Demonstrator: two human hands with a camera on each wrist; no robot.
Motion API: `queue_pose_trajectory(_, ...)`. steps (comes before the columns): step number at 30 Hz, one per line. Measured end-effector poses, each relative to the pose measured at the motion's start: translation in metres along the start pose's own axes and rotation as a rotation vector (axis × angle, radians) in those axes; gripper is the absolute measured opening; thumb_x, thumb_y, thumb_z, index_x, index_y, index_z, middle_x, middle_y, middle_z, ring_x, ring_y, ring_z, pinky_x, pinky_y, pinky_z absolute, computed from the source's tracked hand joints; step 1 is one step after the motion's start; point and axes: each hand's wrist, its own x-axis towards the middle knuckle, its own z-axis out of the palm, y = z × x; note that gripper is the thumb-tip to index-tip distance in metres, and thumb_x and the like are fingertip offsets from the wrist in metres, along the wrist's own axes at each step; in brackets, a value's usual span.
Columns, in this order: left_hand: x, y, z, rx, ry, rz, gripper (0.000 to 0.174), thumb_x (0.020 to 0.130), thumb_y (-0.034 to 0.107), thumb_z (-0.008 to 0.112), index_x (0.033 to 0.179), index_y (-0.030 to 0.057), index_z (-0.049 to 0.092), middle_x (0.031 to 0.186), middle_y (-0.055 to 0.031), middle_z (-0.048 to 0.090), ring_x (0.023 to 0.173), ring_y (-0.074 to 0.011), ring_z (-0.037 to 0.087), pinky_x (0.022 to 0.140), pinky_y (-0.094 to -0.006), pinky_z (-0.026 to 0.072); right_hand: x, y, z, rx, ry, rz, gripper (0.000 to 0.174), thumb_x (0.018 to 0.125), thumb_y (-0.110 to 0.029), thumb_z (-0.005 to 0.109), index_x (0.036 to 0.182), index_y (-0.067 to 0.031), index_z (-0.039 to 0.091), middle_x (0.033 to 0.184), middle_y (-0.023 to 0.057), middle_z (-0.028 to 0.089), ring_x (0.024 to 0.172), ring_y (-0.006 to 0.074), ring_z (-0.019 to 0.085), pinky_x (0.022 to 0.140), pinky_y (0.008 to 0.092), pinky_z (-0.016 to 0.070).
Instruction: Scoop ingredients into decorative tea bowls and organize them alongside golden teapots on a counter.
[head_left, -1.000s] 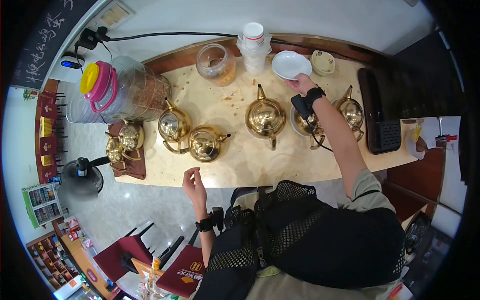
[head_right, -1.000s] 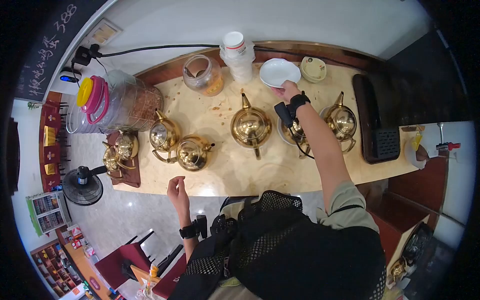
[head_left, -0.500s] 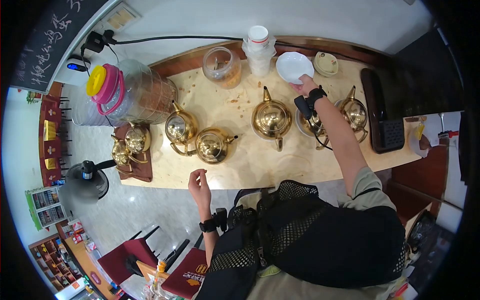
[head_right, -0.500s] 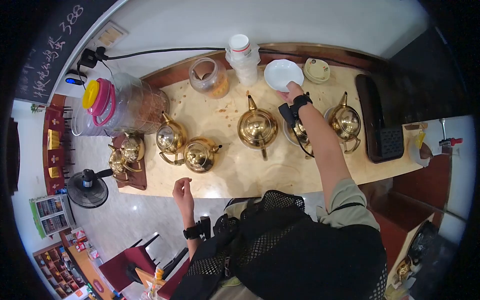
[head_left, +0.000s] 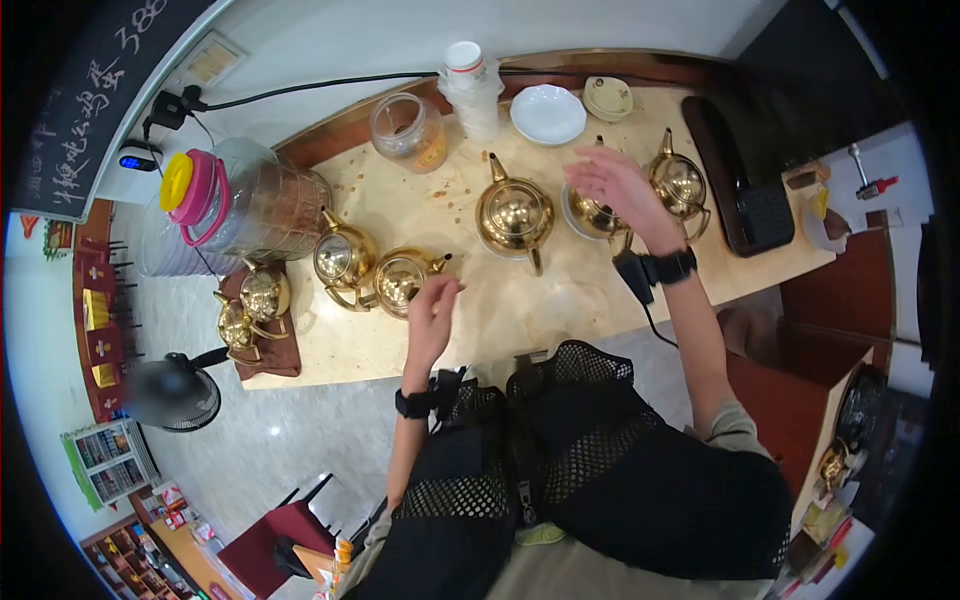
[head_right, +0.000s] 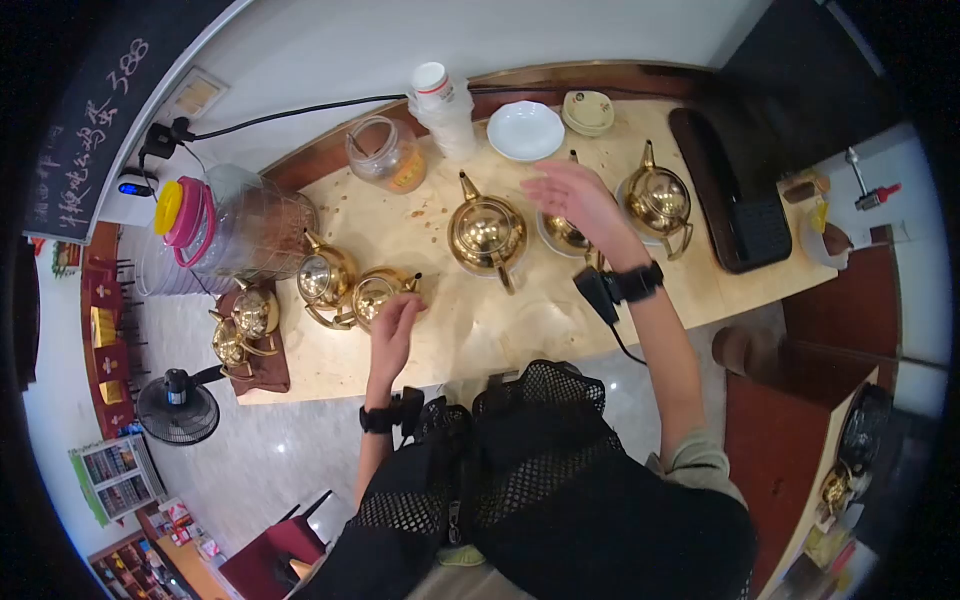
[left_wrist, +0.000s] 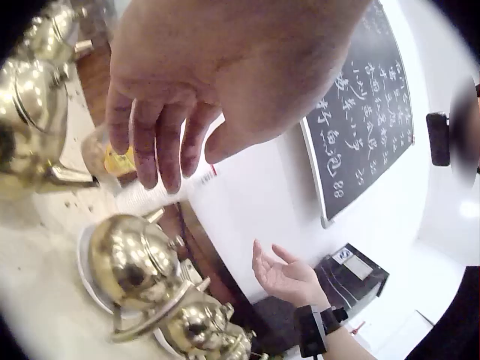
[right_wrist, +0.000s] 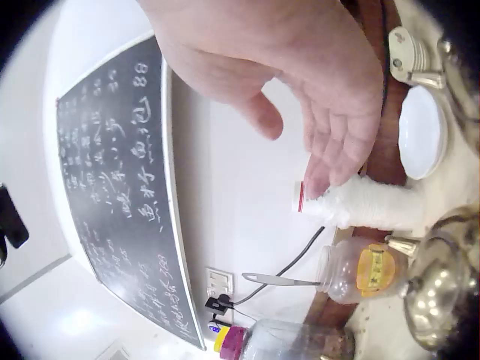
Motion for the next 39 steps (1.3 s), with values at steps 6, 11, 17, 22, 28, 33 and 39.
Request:
queue_pose_trajectory(6,0.028,-0.009,0.055,-0.122,-0.382,-0.257,0.031,0.082,0.024,0.041,0.099,-0.0012,0.047,0.096,-0.0103,0.053,0.092,-0.0158,0.049,0.081,-0.0279,0.0331,-0.108,0.041,-0.036,-0.031,0.294,-0.032,0.023,0.080,-0.012,0.042,0.101,-0.0027,0.045,0.091,0.0137,0.055,0.084,0.0175,0.054,0.072,0.0242,0.0424)
queue_pose_trajectory(11,0.049,-0.028,0.089,-0.554,-0.482,-0.765,0.055,0.079,0.043,0.038,0.111,-0.0023,0.037,0.112,-0.0122,0.043,0.106,-0.0193,0.037,0.092,-0.0337,0.0173,-0.190,0.073,-0.053,0.055,0.513,-0.066,0.026,0.079,-0.007,0.043,0.104,-0.0022,0.043,0.095,0.0151,0.053,0.090,0.0193,0.052,0.074,0.0233,0.0415)
queue_pose_trajectory(17,0.077,-0.025,0.110,-0.692,-0.529,-0.820,0.062,0.077,0.049,0.038,0.112,-0.0014,0.035,0.116,-0.0129,0.039,0.115,-0.0206,0.025,0.095,-0.0416,0.0019,-0.231,0.113,-0.059,0.120,0.711,-0.049,0.026,0.076,-0.003,0.047,0.102,-0.0015,0.043,0.093,0.0160,0.054,0.087,0.0191,0.054,0.072,0.0230,0.0435)
queue_pose_trajectory(22,0.080,-0.045,0.118,-0.780,-0.361,-0.728,0.021,0.081,0.025,0.041,0.086,0.0060,0.048,0.084,-0.0046,0.052,0.085,-0.0160,0.047,0.083,-0.0346,0.0308,-0.210,0.128,-0.052,0.122,0.645,0.004,0.025,0.074,-0.003,0.050,0.099,-0.0011,0.045,0.090,0.0153,0.056,0.084,0.0185,0.055,0.070,0.0228,0.0444)
queue_pose_trajectory(28,0.074,-0.032,0.088,-0.731,-0.306,-0.613,0.014,0.079,0.012,0.041,0.077,0.0006,0.049,0.067,-0.0030,0.048,0.065,-0.0144,0.047,0.063,-0.0257,0.0395,-0.150,0.134,-0.044,0.059,0.397,0.097,0.018,0.074,-0.004,0.050,0.092,-0.0020,0.047,0.087,0.0154,0.056,0.078,0.0182,0.057,0.066,0.0233,0.0461)
queue_pose_trajectory(33,0.038,-0.003,0.047,-0.637,-0.337,-0.449,0.014,0.077,0.008,0.043,0.078,-0.0032,0.051,0.068,-0.0049,0.051,0.060,-0.0126,0.047,0.059,-0.0230,0.0380,-0.099,0.147,-0.035,-0.054,0.235,0.219,0.018,0.075,-0.008,0.050,0.091,-0.0014,0.047,0.082,0.0136,0.057,0.075,0.0179,0.057,0.065,0.0234,0.0461)
queue_pose_trajectory(39,-0.012,0.036,0.000,-0.248,-0.463,-0.239,0.015,0.078,0.010,0.044,0.081,-0.0022,0.053,0.070,-0.0027,0.052,0.065,-0.0083,0.046,0.063,-0.0207,0.0361,-0.035,0.181,-0.033,-0.092,0.184,0.289,0.017,0.075,-0.017,0.051,0.085,-0.0030,0.049,0.078,0.0085,0.056,0.070,0.0168,0.056,0.059,0.0249,0.0448)
